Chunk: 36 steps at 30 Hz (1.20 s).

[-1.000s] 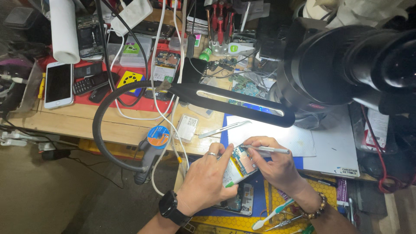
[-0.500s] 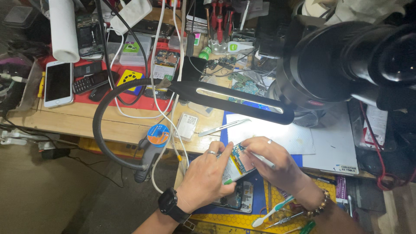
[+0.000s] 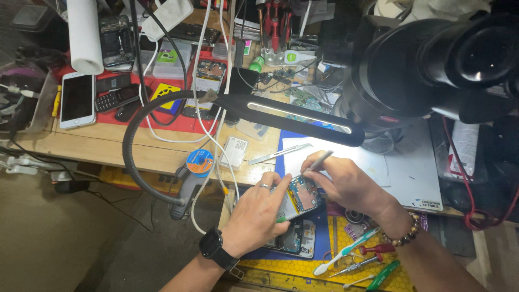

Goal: The person holds a Realme smartphone, connects a charging cable, and observes the charging indicator. They then open the phone's back cover, disconnect the cable, and use a precision tool to manipulate internal components near the battery and motherboard.

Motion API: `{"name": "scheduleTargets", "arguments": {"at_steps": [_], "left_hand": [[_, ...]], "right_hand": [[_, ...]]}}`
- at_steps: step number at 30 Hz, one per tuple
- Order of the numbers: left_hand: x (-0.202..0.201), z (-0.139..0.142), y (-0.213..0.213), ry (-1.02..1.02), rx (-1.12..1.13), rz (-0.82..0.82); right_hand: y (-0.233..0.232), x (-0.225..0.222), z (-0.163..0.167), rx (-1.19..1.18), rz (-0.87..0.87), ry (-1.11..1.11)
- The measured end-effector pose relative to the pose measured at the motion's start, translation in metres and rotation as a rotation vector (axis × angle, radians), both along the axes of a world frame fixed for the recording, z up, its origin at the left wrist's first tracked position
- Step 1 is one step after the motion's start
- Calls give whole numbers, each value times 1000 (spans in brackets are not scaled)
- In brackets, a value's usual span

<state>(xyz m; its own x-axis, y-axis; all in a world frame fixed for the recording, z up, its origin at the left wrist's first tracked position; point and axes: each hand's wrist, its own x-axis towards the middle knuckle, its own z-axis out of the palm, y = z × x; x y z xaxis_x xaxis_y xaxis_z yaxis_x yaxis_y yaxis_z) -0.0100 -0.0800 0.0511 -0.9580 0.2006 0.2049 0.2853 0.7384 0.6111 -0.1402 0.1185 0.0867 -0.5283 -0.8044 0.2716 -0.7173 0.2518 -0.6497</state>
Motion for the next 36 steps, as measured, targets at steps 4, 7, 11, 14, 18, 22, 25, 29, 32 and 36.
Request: {"name": "scheduleTargets", "arguments": {"at_steps": [4,7,11,14,18,22,25,29,32,36], "left_hand": [[1,0,0,2,14,-1],[1,-1,1,2,8,0],[2,-2,1,27,1,1],[2,-3,1,39,-3,4],[2,-3,2,43,-4,10],[1,-3,1,44,0,5],[0,-2,0,13,-10,6],[-1,0,-2,27,-13,-10],[-3,2,-3,16,-1,-16],[-3,4,-4,34,-1,-23]], "right_hand": [[-2,-2,3,25,-13,-90],[-2,-4,4,59,-21,-123],[-2,-7,5,95,-44,-159],[-2,-10,4,60,-38,-170],[-2,-13,-1,34,-57,-228],[4,-12,-7,3,-46,-209],[8,-5,-16,-75,-30,-142],[12,7,-30,-182,-21,-22],[14,13,-37,-249,7,41],[16,20,-40,-258,-35,26]]}}
